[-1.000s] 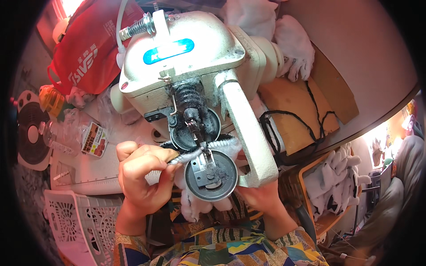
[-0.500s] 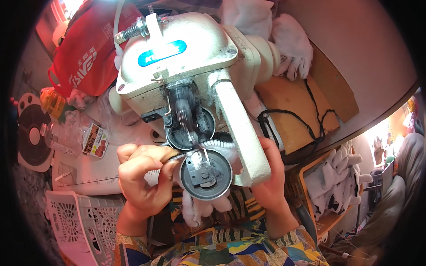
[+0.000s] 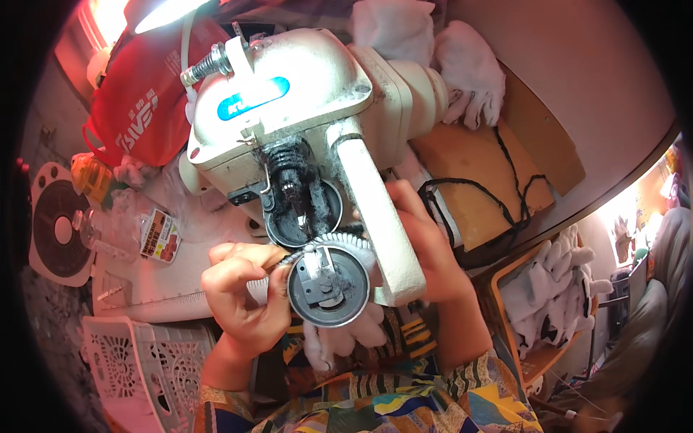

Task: Sewing and assembling fabric pieces to create a plush toy using a sewing machine.

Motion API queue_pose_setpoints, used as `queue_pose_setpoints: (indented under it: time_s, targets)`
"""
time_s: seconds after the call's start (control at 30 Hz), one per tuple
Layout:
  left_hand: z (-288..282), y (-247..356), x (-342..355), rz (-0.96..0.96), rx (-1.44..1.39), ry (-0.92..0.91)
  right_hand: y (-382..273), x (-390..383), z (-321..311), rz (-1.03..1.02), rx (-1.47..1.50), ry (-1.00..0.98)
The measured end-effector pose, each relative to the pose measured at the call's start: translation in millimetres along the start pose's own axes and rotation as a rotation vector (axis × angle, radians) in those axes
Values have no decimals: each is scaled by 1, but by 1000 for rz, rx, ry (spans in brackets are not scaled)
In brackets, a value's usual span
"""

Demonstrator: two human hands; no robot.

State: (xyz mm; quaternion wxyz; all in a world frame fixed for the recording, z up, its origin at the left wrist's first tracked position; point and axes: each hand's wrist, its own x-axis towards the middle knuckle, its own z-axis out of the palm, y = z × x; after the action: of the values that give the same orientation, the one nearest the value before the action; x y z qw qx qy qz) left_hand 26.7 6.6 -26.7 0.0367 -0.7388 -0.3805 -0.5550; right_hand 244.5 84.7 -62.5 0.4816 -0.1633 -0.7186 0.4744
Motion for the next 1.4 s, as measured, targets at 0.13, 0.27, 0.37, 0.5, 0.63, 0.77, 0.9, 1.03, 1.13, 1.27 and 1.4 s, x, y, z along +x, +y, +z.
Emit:
queue_pose_setpoints:
  time_s: [0.13, 0.27, 0.37, 0.5, 0.63, 0.77, 0.9, 1.03, 1.13, 1.27, 1.4]
  targets:
    - [-11, 9, -14, -189, -157, -207, 19, -76, 34, 303, 226, 71]
    - [-25, 9, -35, -378, -181, -705, 18, -106, 46, 276, -394, -285]
    - [-24, 10, -32, -334, -125, -599, 13, -101, 45, 320, -346, -303]
    - [-21, 18, -8, -244, -129, -644, -13, -42, 46, 14, -518, -238]
    - [-25, 5, -5, -256, -161, -581, -23, -7, 38, 42, -396, -105]
    - [-25, 4, 1, -265, -142, -400, -14, -4, 28, -13, -454, -71]
    - [-27, 2, 4, -211, -85, -294, -15, 5, 19, -87, -480, -196]
    - [-28, 1, 11, -114, 4, -169, -10, 11, 15, -89, -353, -185]
    - [-22, 1, 12, -66, 110, -73, -5, 15, 26, -87, -134, -33]
    - [-16, -1, 11, 28, 205, -13, -10, 14, 24, -110, -232, 132]
    - [-9, -2, 10, 79, 240, -29, -24, 16, 28, -81, -265, 254]
